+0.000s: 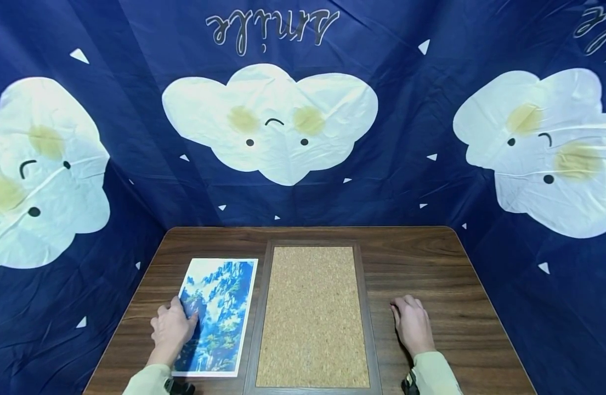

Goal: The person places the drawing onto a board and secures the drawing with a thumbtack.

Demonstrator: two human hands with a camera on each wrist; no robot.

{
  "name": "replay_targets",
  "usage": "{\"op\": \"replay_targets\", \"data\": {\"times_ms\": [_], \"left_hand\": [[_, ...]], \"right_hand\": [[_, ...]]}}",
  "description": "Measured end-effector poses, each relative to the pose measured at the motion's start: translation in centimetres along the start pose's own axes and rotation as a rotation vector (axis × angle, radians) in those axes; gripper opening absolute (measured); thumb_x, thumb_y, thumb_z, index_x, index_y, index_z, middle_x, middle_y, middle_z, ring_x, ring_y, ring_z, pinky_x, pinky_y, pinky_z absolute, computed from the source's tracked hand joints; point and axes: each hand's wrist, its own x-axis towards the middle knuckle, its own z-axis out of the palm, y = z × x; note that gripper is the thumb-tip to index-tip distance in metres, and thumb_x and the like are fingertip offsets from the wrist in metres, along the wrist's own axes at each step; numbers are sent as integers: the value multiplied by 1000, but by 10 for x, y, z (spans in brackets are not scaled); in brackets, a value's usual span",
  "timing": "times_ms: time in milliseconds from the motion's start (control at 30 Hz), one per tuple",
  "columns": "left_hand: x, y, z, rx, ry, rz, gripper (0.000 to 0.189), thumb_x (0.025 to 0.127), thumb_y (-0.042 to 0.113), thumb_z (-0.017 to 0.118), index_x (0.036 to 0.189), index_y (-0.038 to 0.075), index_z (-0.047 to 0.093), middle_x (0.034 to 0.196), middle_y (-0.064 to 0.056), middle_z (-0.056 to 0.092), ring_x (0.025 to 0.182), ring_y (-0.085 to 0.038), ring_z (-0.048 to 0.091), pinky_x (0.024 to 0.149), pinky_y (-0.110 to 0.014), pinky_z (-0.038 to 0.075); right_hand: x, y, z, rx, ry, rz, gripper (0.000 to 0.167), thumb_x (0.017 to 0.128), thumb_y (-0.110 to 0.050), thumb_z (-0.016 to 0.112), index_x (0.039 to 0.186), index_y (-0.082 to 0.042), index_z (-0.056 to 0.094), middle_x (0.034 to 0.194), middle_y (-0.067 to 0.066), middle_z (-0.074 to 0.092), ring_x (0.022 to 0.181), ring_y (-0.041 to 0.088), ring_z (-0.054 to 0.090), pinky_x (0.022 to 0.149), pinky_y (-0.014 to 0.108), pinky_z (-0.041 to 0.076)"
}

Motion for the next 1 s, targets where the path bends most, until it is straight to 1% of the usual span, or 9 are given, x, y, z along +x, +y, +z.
{"op": "replay_targets", "data": {"times_ms": [167,333,533,667,833,1000], "left_hand": [[0,0,-2,-21,-20,-10,68,97,21,71,145,-10,34,133,-47,35,122,-68,39,90,-78,43],[1,0,-3,-42,-40,-15,73,96,20,72,149,-9,31,137,-47,33,126,-68,35,93,-80,41],[2,1,-5,-38,-48,-15,76,96,20,73,153,-7,30,142,-45,30,129,-67,33,95,-80,40],[3,1,-5,-31,-53,-26,79,95,21,74,154,-6,30,143,-44,30,130,-66,32,96,-80,40],[5,-1,-6,-23,-51,-28,80,93,22,76,154,-6,32,140,-44,33,128,-66,35,96,-77,40],[6,-5,-7,-37,-37,9,74,92,17,75,150,-9,37,135,-44,37,123,-66,41,91,-77,43]], "right_hand": [[0,0,0,-5,-8,10,10,85,3,81,88,-4,75,85,10,67,81,35,64,72,52,55],[0,-1,0,-1,-1,3,10,85,3,82,88,-4,75,85,10,67,80,34,64,71,51,55],[0,0,0,3,8,-6,11,84,4,82,87,-4,75,85,10,67,80,33,64,70,51,55],[-1,1,0,2,9,-5,12,83,4,82,88,-4,75,85,9,67,80,33,64,71,51,55],[-1,0,0,3,-9,17,12,84,4,82,89,-6,76,84,8,68,81,31,65,71,50,56],[-1,-1,-2,-2,-22,23,13,84,4,82,90,-6,77,84,7,68,81,29,65,72,49,56]]}}
